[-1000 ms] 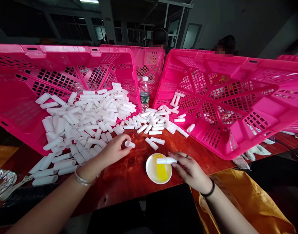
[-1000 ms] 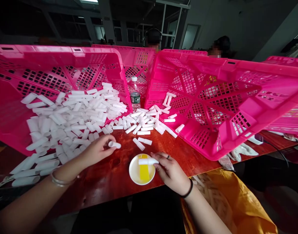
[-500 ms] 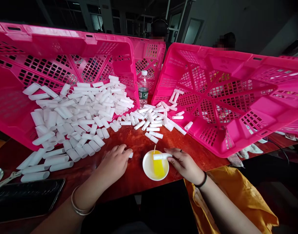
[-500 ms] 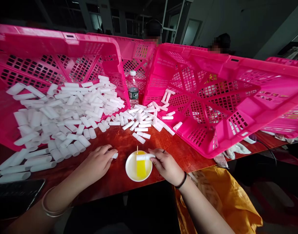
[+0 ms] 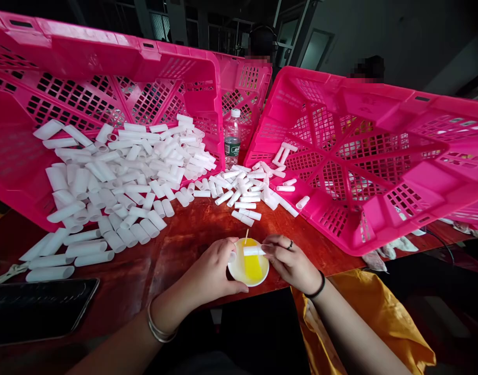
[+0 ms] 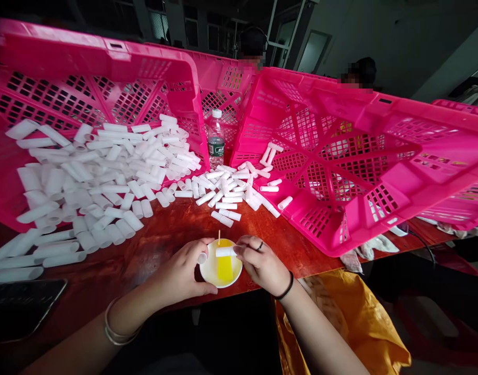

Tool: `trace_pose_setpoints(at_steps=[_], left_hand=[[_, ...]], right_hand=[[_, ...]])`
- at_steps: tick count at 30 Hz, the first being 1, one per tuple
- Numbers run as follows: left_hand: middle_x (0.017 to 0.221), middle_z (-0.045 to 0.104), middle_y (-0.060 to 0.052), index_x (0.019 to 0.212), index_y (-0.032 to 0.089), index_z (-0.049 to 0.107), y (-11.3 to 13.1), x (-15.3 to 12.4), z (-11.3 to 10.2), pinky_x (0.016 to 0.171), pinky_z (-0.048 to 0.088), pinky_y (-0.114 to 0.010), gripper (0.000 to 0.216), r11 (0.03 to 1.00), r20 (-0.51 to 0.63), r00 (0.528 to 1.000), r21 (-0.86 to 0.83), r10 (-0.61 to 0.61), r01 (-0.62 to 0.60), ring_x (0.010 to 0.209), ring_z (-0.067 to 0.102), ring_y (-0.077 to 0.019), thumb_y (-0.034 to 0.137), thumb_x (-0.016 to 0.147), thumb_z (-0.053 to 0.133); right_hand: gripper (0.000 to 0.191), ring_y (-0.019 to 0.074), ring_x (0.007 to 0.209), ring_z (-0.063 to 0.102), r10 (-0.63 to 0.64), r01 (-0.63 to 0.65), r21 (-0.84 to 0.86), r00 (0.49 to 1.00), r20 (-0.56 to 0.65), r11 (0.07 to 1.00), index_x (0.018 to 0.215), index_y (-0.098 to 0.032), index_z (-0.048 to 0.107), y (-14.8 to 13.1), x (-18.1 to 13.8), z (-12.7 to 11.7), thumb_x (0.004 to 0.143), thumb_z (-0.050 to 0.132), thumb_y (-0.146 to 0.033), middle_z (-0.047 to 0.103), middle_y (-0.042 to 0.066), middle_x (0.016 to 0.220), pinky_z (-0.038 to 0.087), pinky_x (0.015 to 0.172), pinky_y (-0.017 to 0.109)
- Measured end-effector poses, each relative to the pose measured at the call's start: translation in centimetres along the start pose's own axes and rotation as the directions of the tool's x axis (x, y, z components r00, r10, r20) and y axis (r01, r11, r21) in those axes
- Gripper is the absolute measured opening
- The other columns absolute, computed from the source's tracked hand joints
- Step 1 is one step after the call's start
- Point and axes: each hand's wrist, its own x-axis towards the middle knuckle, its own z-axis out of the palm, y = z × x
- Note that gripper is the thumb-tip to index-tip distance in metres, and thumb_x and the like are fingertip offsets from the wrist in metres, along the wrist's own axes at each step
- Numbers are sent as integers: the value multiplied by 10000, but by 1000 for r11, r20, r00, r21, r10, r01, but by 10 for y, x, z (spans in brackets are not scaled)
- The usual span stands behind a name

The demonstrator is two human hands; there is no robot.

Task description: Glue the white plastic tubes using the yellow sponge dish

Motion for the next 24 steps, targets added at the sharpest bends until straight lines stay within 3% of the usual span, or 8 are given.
trace_pose_setpoints(at_steps=[2,6,12,16,18,22,24], left_hand=[[1276,555,-113,1237,245,454,0,2,0,981,469,-477,843,1000,-11,1000,-2,4,-5,1167,545,-325,340,514,878],[1274,555,-120,1204,231,470,-1,2,-3,981,463,-479,822,1000,9,1000,0,1,-1,1166,539,-327,327,499,880],[1282,551,-119,1195,221,474,-1,2,-4,990,451,-485,821,1000,8,1000,0,-1,1,1180,528,-334,317,488,881],[1287,541,-120,1239,230,439,-2,0,-6,988,449,-485,859,1000,22,1000,-9,-6,6,1182,523,-327,322,504,874],[1276,544,-113,1248,236,433,-3,-1,-7,982,452,-475,874,1000,24,1000,-12,2,-2,1168,530,-319,317,498,874],[1241,560,-94,1219,242,461,-2,-2,-10,951,468,-452,840,1000,34,999,-3,12,-12,1118,557,-304,298,489,872],[1240,561,-96,1217,236,462,-2,-3,-10,956,463,-456,842,1000,26,1000,-4,11,-11,1126,552,-308,307,486,873]], right_hand=[[183,208,1030,604,-5,5,15,1000,-16,1000,1053,-202,625,0,0,1,928,493,-182,606,117,1074,535,852,364],[278,204,960,642,177,-178,111,984,20,978,1193,-208,546,-2,-3,0,918,541,-249,645,101,1051,551,824,353],[137,209,949,619,68,-62,66,994,-85,996,1030,-224,602,-4,-6,7,909,541,-199,602,95,1009,548,792,358],[259,204,926,659,213,-202,191,976,-36,961,1181,-231,523,-7,-7,9,923,542,-248,657,92,1028,569,787,345],[202,203,923,659,168,-162,115,985,-46,980,1125,-229,570,-7,-7,8,930,522,-208,665,90,1023,566,790,341],[190,217,961,616,-100,93,-87,992,-79,992,991,-221,622,-2,-10,8,898,511,-99,612,86,1032,546,801,365],[203,227,999,605,-102,94,-90,991,-86,992,1035,-223,594,-1,-12,10,893,517,-100,597,91,1051,542,824,380]])
